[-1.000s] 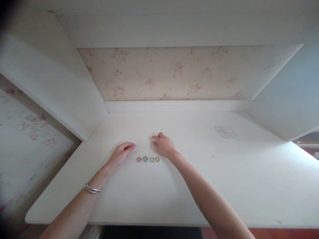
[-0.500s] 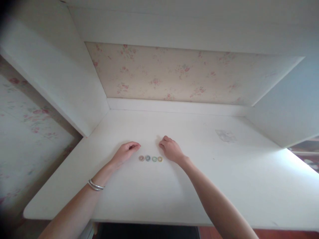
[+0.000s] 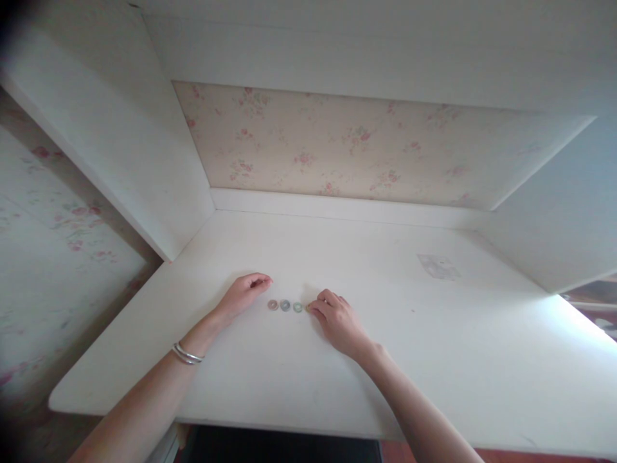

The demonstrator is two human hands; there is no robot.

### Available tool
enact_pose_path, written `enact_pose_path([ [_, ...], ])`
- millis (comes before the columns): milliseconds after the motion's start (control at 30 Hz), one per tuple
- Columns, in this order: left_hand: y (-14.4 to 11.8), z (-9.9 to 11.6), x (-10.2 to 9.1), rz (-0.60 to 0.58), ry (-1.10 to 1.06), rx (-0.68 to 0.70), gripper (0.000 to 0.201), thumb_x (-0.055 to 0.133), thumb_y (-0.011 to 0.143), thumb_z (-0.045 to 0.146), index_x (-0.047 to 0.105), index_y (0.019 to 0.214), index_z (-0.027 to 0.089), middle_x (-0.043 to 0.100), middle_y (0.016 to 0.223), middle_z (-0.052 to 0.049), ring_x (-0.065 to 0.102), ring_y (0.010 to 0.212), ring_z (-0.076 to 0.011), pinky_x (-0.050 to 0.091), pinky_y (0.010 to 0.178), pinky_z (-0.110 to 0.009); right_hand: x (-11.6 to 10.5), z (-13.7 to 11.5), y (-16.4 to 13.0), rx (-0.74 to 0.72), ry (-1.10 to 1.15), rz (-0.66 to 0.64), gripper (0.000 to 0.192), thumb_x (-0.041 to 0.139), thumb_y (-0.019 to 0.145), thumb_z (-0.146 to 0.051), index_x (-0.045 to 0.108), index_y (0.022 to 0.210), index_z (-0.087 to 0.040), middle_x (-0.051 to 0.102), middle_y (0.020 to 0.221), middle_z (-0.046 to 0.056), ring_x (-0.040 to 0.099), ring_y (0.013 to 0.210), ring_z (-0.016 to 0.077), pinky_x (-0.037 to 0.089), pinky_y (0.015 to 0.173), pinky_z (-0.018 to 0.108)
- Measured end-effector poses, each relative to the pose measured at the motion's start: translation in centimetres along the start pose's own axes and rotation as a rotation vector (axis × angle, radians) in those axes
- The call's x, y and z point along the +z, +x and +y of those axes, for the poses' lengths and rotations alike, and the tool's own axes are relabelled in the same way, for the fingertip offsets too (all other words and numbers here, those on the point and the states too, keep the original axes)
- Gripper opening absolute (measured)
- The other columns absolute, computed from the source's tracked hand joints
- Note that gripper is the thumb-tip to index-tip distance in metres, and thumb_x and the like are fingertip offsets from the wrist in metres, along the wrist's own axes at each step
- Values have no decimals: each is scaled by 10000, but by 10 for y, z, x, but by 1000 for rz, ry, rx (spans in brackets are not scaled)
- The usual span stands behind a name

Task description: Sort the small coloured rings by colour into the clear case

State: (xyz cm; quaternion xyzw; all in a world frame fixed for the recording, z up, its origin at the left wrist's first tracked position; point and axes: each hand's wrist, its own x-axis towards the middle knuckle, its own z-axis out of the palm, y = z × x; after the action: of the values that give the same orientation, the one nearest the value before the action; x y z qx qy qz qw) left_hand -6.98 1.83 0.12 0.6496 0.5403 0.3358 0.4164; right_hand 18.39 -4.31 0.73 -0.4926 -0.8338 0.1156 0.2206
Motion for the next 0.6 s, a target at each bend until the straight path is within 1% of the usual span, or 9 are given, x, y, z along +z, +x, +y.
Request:
enact_pose_path([
  [167,1,1,0,1,2,0,356,527,781,459,677,911,163,650,760,-18,553,695,-155,395,622,-247,1,1,1,-20,-21,-10,244,401,929,-247,644,931,-221,574,895,49,569,804,149,455,766,298],
  [267,1,0,1,2,-11,3,361,529,780,465,676,913,163,656,782,-22,559,708,-157,401,635,-250,-5,4,-1,-12,-23,23,250,392,930,-258,639,958,-229,579,920,58,571,818,155,456,772,305],
  [333,1,-2,1,1,-7,0,365,529,778,475,676,912,170,654,774,-18,558,702,-156,401,632,-253,-11,12,-4,21,-30,57,259,383,930,-280,634,973,-232,585,941,64,575,825,159,456,770,304],
  [400,1,-2,1,0,-5,-6,371,529,773,485,677,913,175,658,777,-17,561,708,-160,404,637,-258,-20,30,-7,82,-52,84,270,379,927,-312,633,972,-234,592,950,63,581,823,159,454,757,295],
  [433,1,-3,1,1,-8,-9,376,529,770,490,678,913,177,663,789,-19,564,718,-163,407,644,-262,-26,42,-8,123,-67,90,274,382,921,-329,634,969,-233,596,952,60,583,820,158,453,747,288],
  [533,1,-3,2,6,-15,-8,380,525,764,495,680,910,180,676,830,-25,576,753,-174,417,676,-274,-50,93,-10,316,-143,119,278,424,879,-361,653,933,-214,608,898,51,577,710,142,443,683,268],
  [600,1,-3,2,3,-18,-2,378,520,767,491,679,909,178,677,836,-26,580,767,-178,420,690,-278,-72,130,-11,476,-236,134,281,450,853,-360,661,944,-198,612,888,56,566,679,143,431,689,278],
])
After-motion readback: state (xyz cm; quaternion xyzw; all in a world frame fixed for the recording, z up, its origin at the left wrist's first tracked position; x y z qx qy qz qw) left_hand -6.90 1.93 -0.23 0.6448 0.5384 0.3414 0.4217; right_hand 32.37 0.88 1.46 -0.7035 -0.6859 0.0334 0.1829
